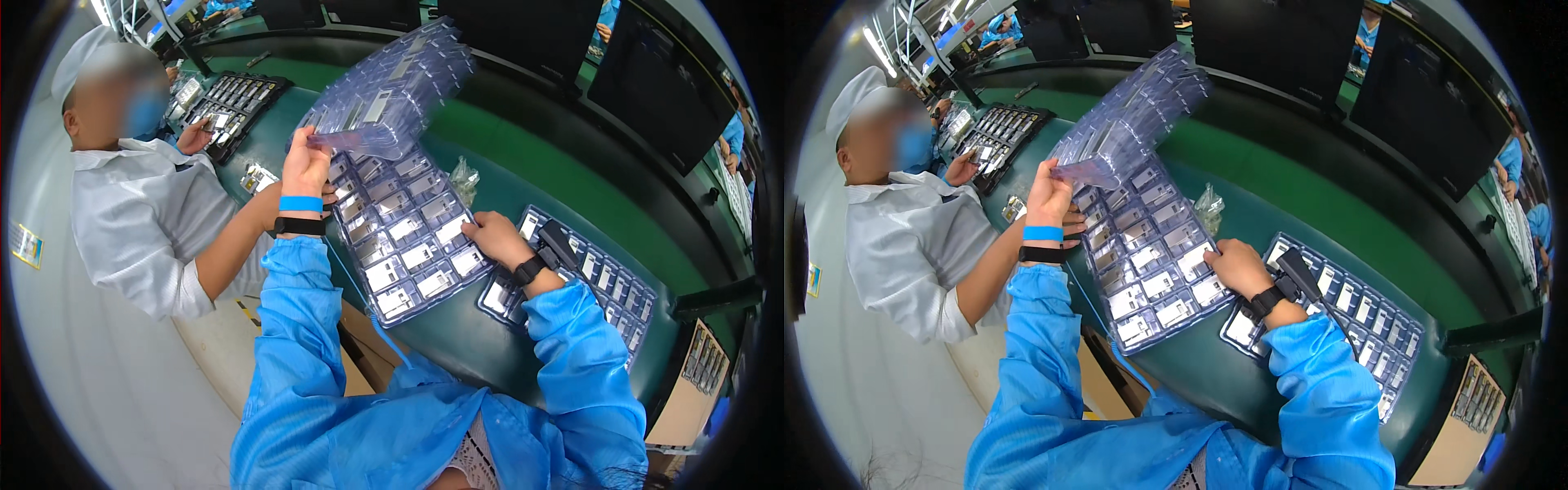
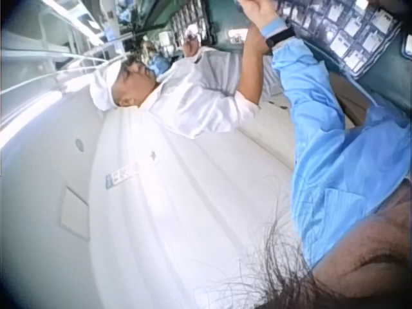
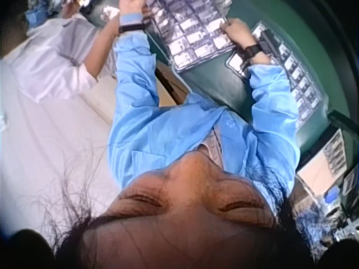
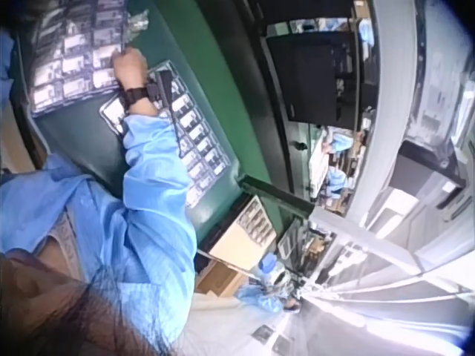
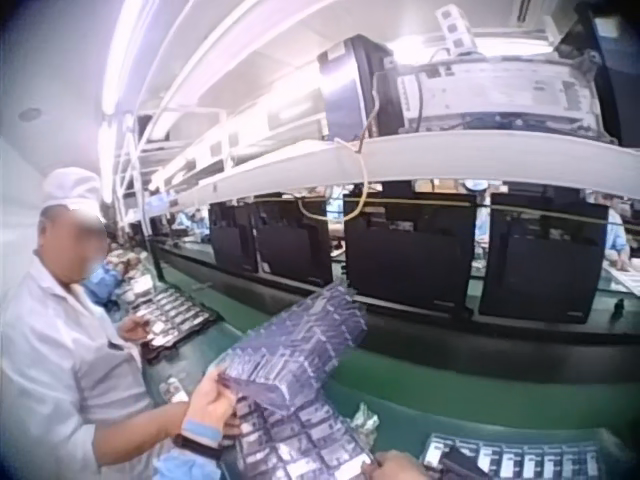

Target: Manually assemble and inspect electronic circuit boards and components on an assembly line.

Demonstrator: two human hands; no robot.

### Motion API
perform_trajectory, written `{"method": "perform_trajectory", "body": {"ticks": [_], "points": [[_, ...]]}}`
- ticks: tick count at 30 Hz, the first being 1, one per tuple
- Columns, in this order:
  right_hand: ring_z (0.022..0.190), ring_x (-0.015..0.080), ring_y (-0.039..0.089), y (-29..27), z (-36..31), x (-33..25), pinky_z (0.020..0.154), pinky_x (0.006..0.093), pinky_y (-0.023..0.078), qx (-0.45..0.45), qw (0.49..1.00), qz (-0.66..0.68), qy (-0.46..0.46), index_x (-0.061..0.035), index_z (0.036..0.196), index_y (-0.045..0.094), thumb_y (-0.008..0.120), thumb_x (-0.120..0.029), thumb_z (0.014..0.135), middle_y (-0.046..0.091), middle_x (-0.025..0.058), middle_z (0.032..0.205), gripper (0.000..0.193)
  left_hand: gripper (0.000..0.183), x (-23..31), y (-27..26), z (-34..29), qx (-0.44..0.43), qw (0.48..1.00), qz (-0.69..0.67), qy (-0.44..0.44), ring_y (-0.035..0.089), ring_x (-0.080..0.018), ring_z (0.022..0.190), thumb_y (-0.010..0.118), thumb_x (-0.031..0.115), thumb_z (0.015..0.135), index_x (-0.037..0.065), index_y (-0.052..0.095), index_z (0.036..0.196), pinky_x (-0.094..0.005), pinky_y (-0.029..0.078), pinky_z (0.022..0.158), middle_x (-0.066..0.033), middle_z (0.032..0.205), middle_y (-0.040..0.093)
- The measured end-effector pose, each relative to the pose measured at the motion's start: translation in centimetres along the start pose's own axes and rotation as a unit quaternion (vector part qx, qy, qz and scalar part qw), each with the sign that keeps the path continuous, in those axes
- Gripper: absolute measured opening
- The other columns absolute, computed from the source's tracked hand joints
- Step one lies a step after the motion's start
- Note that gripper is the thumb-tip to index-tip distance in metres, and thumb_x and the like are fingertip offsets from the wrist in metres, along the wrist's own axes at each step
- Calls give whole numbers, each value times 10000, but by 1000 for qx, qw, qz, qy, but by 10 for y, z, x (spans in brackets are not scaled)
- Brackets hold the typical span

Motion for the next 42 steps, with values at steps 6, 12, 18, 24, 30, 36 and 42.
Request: {"method": "perform_trajectory", "body": {"ticks": [6, 12, 18, 24, 30, 36, 42], "points": [[832, 370, 583, -5, 5, 20, 755, 418, 445, 33, 999, -4, 18, 13, 885, 625, 558, -318, 788, 616, 218, 834, 352, 109, 9, 35, -23, -44, 998, 38, -37, 549, -183, 807, 533, 44, 818, -11, 522, 912, -257, 482, 753, -80, 893, 561], [705, 330, 602, -19, 23, 52, 666, 392, 452, 28, 994, 92, 54, 16, 832, 633, 562, -297, 793, 616, 195, 724, 323, 240, -4, 90, -57, -68, 978, 196, 34, 560, -216, 955, 485, 110, 850, -59, 520, 1017, -309, 433, 884, -131, 1022, 594], [698, 317, 615, -37, 19, 46, 656, 378, 469, 61, 995, 13, 83, -2, 801, 650, 634, -348, 728, 625, 175, 709, 354, 209, -29, 120, -87, -95, 963, 248, 43, 565, -228, 954, 487, 98, 844, -44, 543, 986, -326, 434, 889, -127, 1021, 599], [845, 327, 582, -38, 21, -9, 740, 379, 478, 166, 954, -248, -33, -3, 896, 581, 703, -294, 670, 589, 183, 896, 388, 77, -51, 75, -61, -174, 971, 154, -56, 556, -148, 834, 533, 79, 822, 45, 553, 888, -271, 471, 763, -37, 894, 583], [907, 328, 553, 21, 106, -79, 783, 381, 455, 217, 959, 6, -180, -6, 951, 561, 696, -290, 676, 568, 190, 952, 418, 266, -93, 93, -91, -226, 963, 142, -25, 547, -178, 954, 497, 52, 821, 13, 489, 1085, -327, 449, 866, -71, 1039, 555], [969, 330, 524, 111, 174, -122, 826, 383, 432, 169, 921, 223, -270, -10, 1006, 541, 689, -286, 682, 548, 198, 1008, 451, 265, -91, 73, -85, -172, 977, 125, -29, 554, -185, 916, 493, 58, 823, 47, 499, 1087, -349, 468, 843, -59, 1031, 551], [1031, 332, 495, 127, 191, -103, 869, 385, 409, 164, 902, 300, -263, -13, 1061, 521, 682, -282, 688, 528, 205, 1064, 488, 224, -98, 57, -60, -156, 982, 88, -66, 551, -175, 915, 512, 61, 825, 44, 513, 1048, -350, 458, 846, -49, 991, 568]]}}
Point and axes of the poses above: each hand's wrist, its own z-axis towards the middle knuckle, its own y-axis out of the palm, x = y × z, the point moved 4 cm from there along z, towards the middle knuckle
